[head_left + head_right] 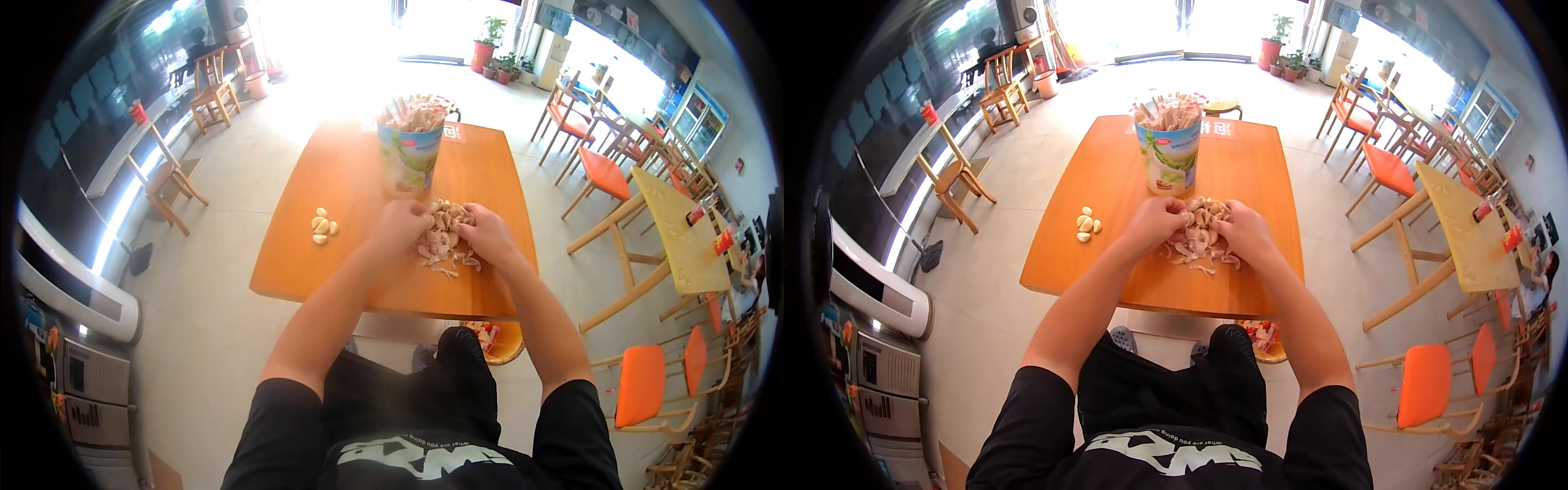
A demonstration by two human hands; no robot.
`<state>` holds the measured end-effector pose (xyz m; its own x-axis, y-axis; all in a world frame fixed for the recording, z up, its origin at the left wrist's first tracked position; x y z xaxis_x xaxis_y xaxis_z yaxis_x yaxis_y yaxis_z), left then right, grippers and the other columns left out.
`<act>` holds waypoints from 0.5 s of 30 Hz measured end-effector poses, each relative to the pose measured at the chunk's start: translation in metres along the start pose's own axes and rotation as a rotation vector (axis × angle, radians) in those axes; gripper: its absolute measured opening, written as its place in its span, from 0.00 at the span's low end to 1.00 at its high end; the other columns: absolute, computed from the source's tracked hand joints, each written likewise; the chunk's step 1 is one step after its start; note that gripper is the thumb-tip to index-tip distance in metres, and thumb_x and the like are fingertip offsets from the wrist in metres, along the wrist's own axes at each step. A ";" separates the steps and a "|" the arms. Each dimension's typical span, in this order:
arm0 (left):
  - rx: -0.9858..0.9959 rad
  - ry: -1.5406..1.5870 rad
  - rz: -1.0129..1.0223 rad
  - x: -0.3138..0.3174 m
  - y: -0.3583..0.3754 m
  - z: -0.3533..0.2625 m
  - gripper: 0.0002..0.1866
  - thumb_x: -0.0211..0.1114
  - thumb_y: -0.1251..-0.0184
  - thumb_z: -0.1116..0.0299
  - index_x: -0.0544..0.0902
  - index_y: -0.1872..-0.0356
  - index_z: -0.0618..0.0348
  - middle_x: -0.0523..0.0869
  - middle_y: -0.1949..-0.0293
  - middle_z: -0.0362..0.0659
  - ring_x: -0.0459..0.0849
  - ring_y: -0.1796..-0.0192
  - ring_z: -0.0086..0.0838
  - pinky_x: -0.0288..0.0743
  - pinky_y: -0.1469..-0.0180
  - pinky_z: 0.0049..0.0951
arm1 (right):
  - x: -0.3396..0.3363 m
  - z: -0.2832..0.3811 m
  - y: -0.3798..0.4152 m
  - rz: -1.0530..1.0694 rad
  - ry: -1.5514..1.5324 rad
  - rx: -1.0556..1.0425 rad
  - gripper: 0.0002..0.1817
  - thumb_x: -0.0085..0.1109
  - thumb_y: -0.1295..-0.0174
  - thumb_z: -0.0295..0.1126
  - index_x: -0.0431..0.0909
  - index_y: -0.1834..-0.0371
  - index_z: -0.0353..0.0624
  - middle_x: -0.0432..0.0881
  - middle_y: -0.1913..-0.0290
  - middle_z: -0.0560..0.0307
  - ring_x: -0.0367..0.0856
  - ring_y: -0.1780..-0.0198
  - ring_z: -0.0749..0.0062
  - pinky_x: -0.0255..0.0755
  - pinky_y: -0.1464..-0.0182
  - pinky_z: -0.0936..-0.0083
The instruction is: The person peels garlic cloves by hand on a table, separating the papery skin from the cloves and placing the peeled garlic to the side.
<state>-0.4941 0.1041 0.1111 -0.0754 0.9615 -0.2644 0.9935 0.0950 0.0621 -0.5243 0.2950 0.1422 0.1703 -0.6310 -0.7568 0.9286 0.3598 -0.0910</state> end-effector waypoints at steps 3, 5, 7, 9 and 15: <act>0.049 -0.018 -0.054 0.005 -0.018 -0.001 0.13 0.68 0.32 0.70 0.83 0.53 0.68 0.85 0.67 0.42 0.84 0.68 0.23 0.81 0.67 0.25 | 0.010 -0.007 -0.024 -0.106 0.059 -0.047 0.30 0.66 0.38 0.38 0.75 0.36 0.32 0.87 0.60 0.44 0.87 0.56 0.58 0.78 0.51 0.66; 0.096 -0.056 -0.095 0.005 -0.024 -0.005 0.12 0.68 0.32 0.70 0.83 0.53 0.68 0.85 0.66 0.42 0.84 0.67 0.23 0.81 0.67 0.25 | 0.013 -0.012 -0.039 -0.125 -0.054 -0.077 0.29 0.65 0.38 0.38 0.75 0.36 0.32 0.87 0.60 0.43 0.87 0.56 0.57 0.78 0.51 0.65; 0.104 0.213 -0.145 0.003 -0.026 -0.005 0.12 0.67 0.32 0.71 0.83 0.52 0.68 0.85 0.63 0.42 0.84 0.66 0.22 0.81 0.66 0.25 | 0.009 -0.021 -0.038 -0.141 -0.167 -0.104 0.29 0.65 0.37 0.38 0.75 0.36 0.33 0.87 0.59 0.42 0.87 0.55 0.56 0.78 0.51 0.65; 0.108 0.218 -0.182 -0.007 -0.008 -0.014 0.13 0.67 0.32 0.71 0.83 0.52 0.68 0.85 0.62 0.42 0.84 0.66 0.22 0.81 0.66 0.24 | -0.013 -0.009 -0.012 -0.168 -0.114 -0.117 0.27 0.65 0.37 0.39 0.77 0.39 0.34 0.86 0.50 0.39 0.85 0.49 0.48 0.77 0.44 0.60; 0.117 0.114 -0.182 -0.029 0.030 -0.014 0.14 0.68 0.32 0.70 0.83 0.50 0.68 0.86 0.62 0.42 0.83 0.68 0.21 0.81 0.67 0.23 | -0.008 0.005 0.068 -0.016 0.102 -0.167 0.24 0.65 0.37 0.38 0.79 0.41 0.37 0.85 0.57 0.46 0.84 0.53 0.55 0.76 0.46 0.62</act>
<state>-0.4631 0.0826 0.1344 -0.2564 0.9547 -0.1508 0.9653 0.2450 -0.0898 -0.4606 0.3215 0.1449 0.1139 -0.5677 -0.8153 0.8620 0.4645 -0.2030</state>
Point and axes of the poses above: each hand's wrist, its own y-axis away from the middle knuckle, its own x-axis out of the palm, z = x × y, the point moved 6 cm from there along -y, towards the middle knuckle
